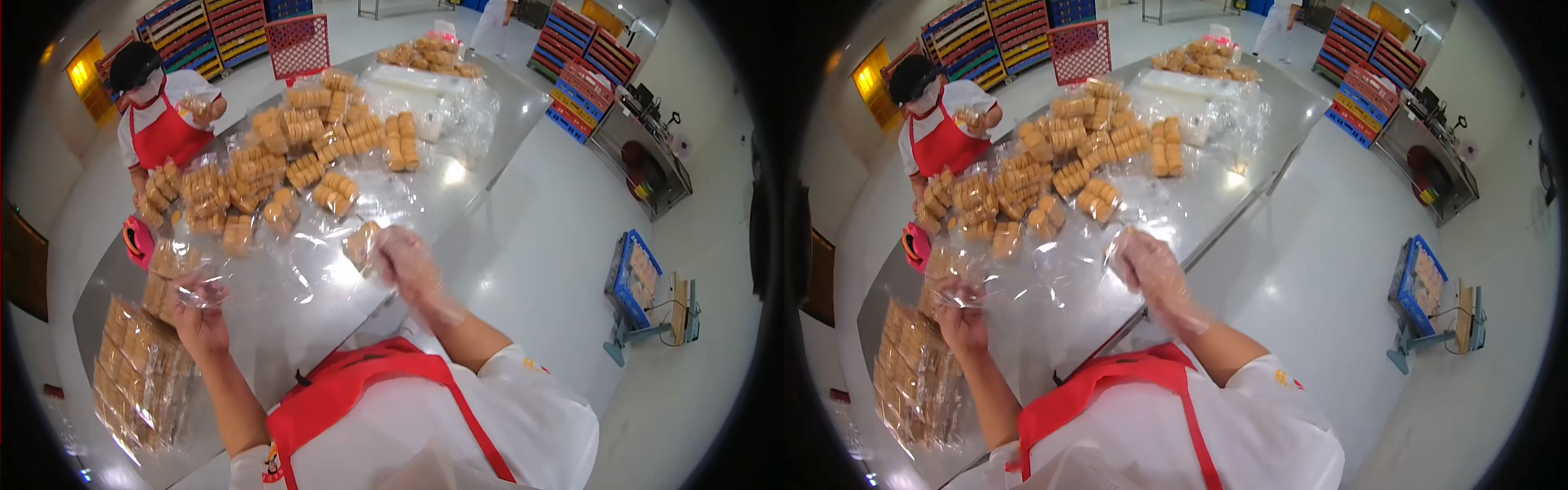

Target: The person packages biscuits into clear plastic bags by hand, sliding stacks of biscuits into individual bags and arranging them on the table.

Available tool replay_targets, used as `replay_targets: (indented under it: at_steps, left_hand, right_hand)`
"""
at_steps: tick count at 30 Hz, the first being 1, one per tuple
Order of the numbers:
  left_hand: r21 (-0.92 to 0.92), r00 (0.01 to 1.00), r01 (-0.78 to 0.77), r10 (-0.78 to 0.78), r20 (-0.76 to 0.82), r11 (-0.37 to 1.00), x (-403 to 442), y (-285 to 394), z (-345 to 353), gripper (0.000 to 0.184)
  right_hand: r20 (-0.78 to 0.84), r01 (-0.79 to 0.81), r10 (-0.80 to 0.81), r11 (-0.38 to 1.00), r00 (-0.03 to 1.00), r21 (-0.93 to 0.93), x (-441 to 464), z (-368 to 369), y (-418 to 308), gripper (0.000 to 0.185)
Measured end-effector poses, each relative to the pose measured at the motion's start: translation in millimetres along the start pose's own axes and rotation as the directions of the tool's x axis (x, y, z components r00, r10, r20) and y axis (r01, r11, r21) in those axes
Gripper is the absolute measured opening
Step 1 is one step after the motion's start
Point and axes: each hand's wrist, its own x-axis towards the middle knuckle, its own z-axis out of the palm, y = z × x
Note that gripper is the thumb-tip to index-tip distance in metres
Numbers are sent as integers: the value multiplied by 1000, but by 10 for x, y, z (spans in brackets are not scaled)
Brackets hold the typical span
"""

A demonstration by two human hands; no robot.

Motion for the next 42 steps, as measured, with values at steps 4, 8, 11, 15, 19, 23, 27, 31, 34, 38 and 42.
replay_targets:
  at_steps: [4,8,11,15,19,23,27,31,34,38,42]
  left_hand:
    - [-45,975,190,-183,129,981,-97,-161,-153,20]
    - [-227,888,420,-346,304,879,-90,-265,-174,20]
    - [-165,876,445,-390,284,880,-168,-101,-24,24]
    - [-19,913,401,-398,93,916,-226,17,-58,28]
    - [156,961,221,-242,131,963,-201,134,-274,37]
    - [335,976,-74,0,216,939,-296,680,81,57]
    - [786,879,-476,193,435,396,-387,1129,882,64]
    - [621,624,-780,-26,781,-69,-674,871,1410,51]
    - [460,482,-874,-168,860,-156,-845,593,1536,43]
    - [388,446,-887,-253,858,-250,-975,352,1490,32]
    - [313,417,-889,-312,853,-333,-1072,311,1513,37]
  right_hand:
    - [-49,70,-72,997,996,-41,-181,46,-309,36]
    - [31,214,-211,966,977,-146,-302,113,-550,35]
    - [155,289,-252,906,955,-309,-417,151,-731,38]
    - [315,448,-339,796,887,-407,-320,130,-788,39]
    - [333,420,-305,832,892,-362,-111,100,-738,34]
    - [277,578,-637,328,720,-747,476,85,-329,34]
    - [233,-94,229,872,945,-480,589,144,-11,64]
    - [740,-557,307,824,598,108,599,506,208,96]
    - [790,-545,165,804,591,239,619,700,45,97]
    - [863,-558,0,763,506,327,636,730,37,96]
    - [939,-665,-139,674,315,323,628,780,94,101]
